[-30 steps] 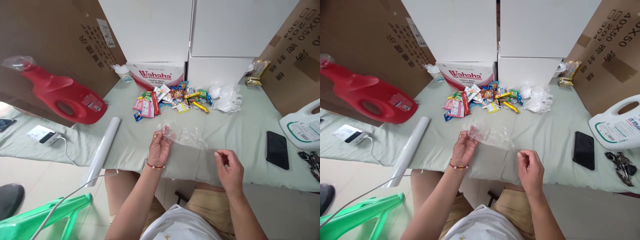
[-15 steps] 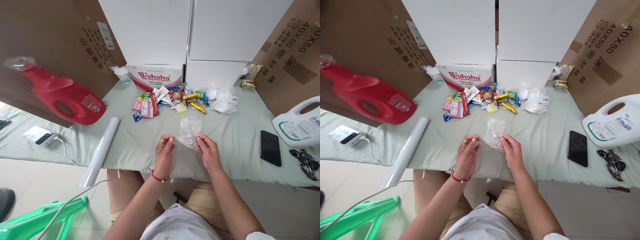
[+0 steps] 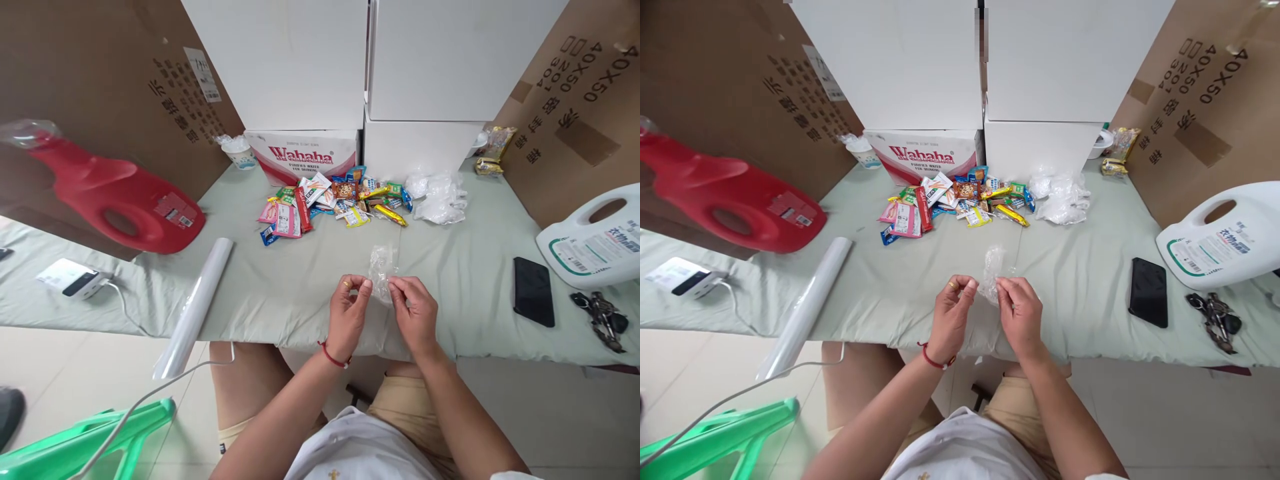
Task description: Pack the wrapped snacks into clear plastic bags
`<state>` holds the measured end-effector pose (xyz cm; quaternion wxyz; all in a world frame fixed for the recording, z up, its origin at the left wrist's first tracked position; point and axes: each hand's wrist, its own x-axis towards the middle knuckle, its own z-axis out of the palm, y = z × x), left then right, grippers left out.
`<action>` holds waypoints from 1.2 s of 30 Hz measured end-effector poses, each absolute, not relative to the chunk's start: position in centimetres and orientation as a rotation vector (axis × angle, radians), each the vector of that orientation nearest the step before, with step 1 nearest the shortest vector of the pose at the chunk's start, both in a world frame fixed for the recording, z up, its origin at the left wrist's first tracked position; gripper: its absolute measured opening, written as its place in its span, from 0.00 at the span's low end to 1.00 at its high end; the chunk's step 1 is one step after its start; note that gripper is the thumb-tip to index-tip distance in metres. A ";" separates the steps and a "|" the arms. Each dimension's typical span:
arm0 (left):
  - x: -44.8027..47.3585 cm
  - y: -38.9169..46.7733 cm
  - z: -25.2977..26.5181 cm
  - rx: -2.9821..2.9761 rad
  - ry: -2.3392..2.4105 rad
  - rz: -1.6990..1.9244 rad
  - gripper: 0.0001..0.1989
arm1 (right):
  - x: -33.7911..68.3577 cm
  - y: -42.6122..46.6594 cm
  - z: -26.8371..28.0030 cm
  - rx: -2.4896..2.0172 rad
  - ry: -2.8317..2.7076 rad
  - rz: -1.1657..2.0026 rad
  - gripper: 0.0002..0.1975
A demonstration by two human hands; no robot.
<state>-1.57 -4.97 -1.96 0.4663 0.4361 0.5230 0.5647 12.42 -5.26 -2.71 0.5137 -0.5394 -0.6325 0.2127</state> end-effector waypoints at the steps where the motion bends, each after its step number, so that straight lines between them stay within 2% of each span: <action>1: -1.4 -4.9 -1.7 1.066 1.279 1.391 0.15 | 12.4 -5.4 -2.8 -1.284 -1.588 0.426 0.11; 6: -0.9 -3.8 -0.7 1.023 1.301 1.466 0.15 | 12.0 -5.9 -3.0 -1.260 -1.755 0.238 0.13; 9: -0.7 -3.6 -0.8 0.958 1.253 1.474 0.13 | 12.2 -5.9 -2.6 -1.202 -1.675 0.424 0.11; 13: -0.2 -4.3 -0.9 0.931 1.119 1.456 0.12 | 12.4 -5.6 -1.9 -1.154 -1.472 0.750 0.13; 18: -0.3 -4.7 -0.9 0.928 1.096 1.479 0.12 | 12.1 -4.8 -1.9 -1.230 -1.216 0.858 0.10; 22: -1.7 -4.1 -0.9 0.603 1.030 1.470 0.15 | 12.6 -3.9 -2.2 -1.201 -0.875 0.967 0.13; 29: -6.1 -2.7 -0.9 0.269 1.037 1.489 0.19 | 14.7 -2.9 -1.3 -1.279 -0.763 0.829 0.16; 33: -10.5 -1.7 -0.2 0.395 1.039 1.316 0.21 | 17.1 -1.7 -0.5 -1.261 -0.735 1.071 0.18; 36: -13.2 -0.4 0.0 0.499 1.077 1.146 0.19 | 18.7 0.0 -0.8 -1.292 -0.782 1.213 0.20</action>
